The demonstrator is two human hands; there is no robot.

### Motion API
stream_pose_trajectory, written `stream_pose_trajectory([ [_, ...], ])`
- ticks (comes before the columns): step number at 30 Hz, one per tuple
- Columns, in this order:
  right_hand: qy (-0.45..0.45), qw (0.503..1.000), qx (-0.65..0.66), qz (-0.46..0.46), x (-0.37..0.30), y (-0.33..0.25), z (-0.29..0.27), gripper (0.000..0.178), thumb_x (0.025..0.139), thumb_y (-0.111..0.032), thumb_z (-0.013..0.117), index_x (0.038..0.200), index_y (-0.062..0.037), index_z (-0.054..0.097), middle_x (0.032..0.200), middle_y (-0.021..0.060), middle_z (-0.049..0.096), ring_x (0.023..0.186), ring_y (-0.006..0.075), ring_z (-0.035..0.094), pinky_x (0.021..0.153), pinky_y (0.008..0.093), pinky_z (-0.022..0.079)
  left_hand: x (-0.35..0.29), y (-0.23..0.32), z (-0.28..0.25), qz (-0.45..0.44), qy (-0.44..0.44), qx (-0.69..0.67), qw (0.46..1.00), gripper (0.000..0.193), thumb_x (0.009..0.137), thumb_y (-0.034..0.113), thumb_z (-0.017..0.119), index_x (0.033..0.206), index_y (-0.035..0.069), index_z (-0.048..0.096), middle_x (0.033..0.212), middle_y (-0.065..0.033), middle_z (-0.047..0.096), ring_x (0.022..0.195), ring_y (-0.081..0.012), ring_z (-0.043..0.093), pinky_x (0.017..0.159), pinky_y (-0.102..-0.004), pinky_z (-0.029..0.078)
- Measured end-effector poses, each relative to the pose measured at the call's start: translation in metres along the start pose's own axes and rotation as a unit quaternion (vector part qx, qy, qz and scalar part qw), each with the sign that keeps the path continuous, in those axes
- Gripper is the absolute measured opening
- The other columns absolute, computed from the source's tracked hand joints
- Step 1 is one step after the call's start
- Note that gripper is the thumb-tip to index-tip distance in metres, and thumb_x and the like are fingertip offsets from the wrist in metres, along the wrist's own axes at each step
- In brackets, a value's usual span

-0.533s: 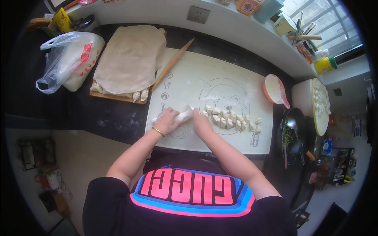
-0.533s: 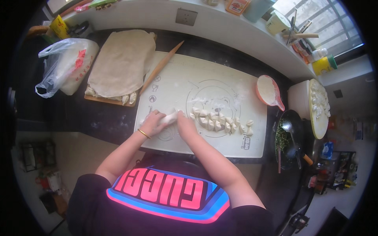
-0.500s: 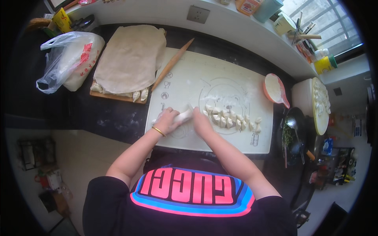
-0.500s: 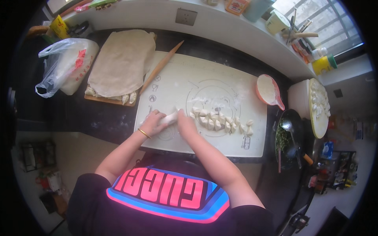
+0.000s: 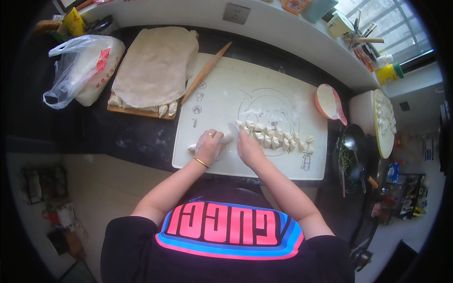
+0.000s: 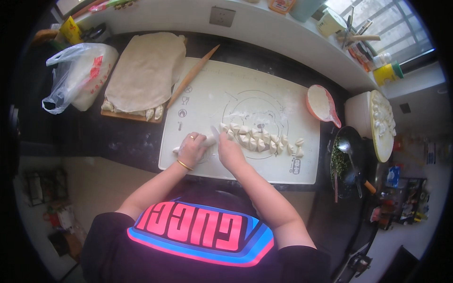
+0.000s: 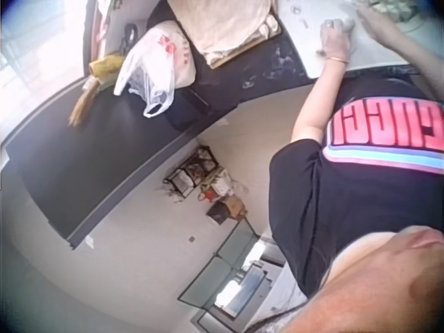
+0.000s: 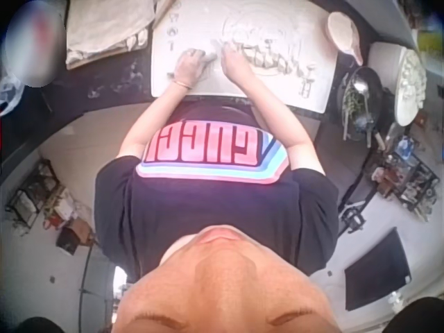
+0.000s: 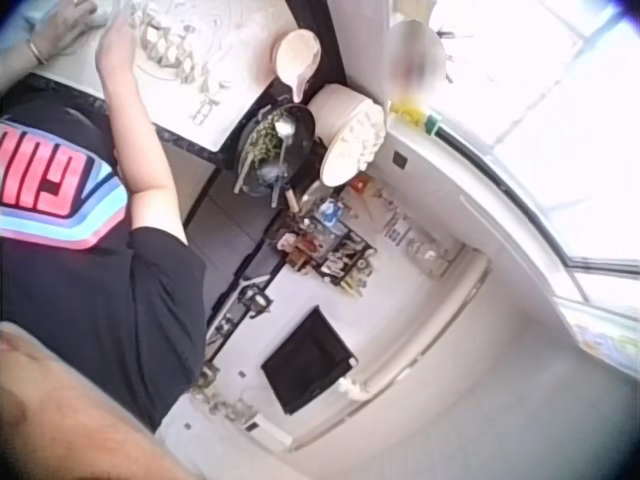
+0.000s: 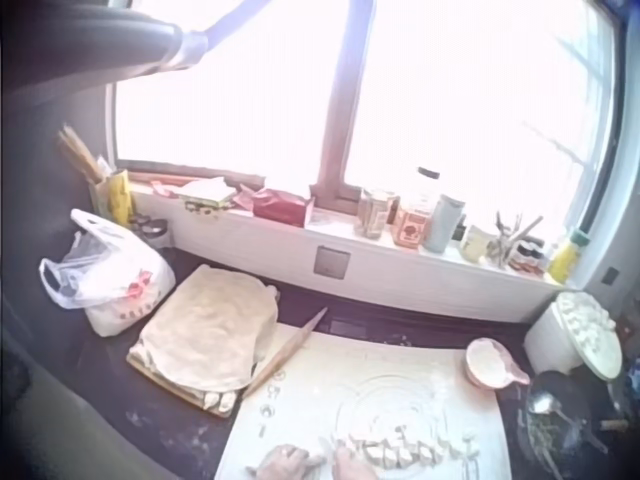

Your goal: The person rolls a long dough log on a floured mat, cuts it into small pieces, and flattens each piece into round wrappers. They then place filling onto the wrappers and fold them into dumplings, arranging the finished dumplings on the mat.

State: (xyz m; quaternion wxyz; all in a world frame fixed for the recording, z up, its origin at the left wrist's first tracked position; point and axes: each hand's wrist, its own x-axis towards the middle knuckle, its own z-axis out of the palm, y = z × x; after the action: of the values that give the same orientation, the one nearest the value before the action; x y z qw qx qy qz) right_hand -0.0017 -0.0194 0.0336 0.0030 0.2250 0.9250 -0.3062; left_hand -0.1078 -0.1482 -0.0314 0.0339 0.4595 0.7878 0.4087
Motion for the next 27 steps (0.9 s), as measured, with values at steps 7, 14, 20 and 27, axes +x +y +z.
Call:
stream_pose_trajectory([
  [7,-0.015,1.000,-0.022,-0.006,0.004,0.000,0.007,0.014,0.086,-0.004,0.041,0.097,0.0044,0.039,0.066,0.0295,0.057,0.066,0.0460,0.058,0.059,0.0538,0.045,-0.001,-0.002,-0.001,0.001,-0.013,-0.001,1.000,0.034,0.062,0.006,0.071,0.094,0.007,0.058,0.090,-0.0124,0.056,0.086,-0.0319,0.055,0.076,-0.0398,0.046],
  [14,-0.027,0.999,-0.040,0.021,0.014,0.008,0.029,0.015,0.085,-0.005,0.041,0.098,0.0038,0.040,0.076,0.0313,0.059,0.074,0.0456,0.060,0.065,0.0526,0.046,-0.002,-0.005,-0.008,0.039,-0.015,0.007,0.999,0.035,0.064,0.011,0.073,0.094,0.007,0.057,0.089,-0.0112,0.057,0.086,-0.0302,0.056,0.074,-0.0398,0.046],
  [20,-0.033,0.997,-0.058,0.038,0.029,0.029,0.022,0.017,0.089,-0.012,0.042,0.099,0.0014,0.039,0.076,0.0292,0.059,0.072,0.0461,0.058,0.065,0.0524,0.045,0.001,-0.016,-0.011,0.036,-0.006,0.029,0.999,0.031,0.069,0.014,0.072,0.097,0.005,0.061,0.090,-0.0132,0.058,0.085,-0.0307,0.057,0.077,-0.0399,0.046],
  [27,0.021,0.999,-0.032,0.023,0.026,-0.001,-0.003,0.017,0.087,-0.009,0.043,0.099,0.0027,0.039,0.072,0.0289,0.059,0.070,0.0454,0.059,0.062,0.0529,0.045,0.019,-0.037,-0.004,0.002,0.034,0.029,0.999,0.018,0.079,0.018,0.064,0.090,0.004,0.062,0.084,-0.0136,0.059,0.083,-0.0316,0.056,0.075,-0.0403,0.046],
])
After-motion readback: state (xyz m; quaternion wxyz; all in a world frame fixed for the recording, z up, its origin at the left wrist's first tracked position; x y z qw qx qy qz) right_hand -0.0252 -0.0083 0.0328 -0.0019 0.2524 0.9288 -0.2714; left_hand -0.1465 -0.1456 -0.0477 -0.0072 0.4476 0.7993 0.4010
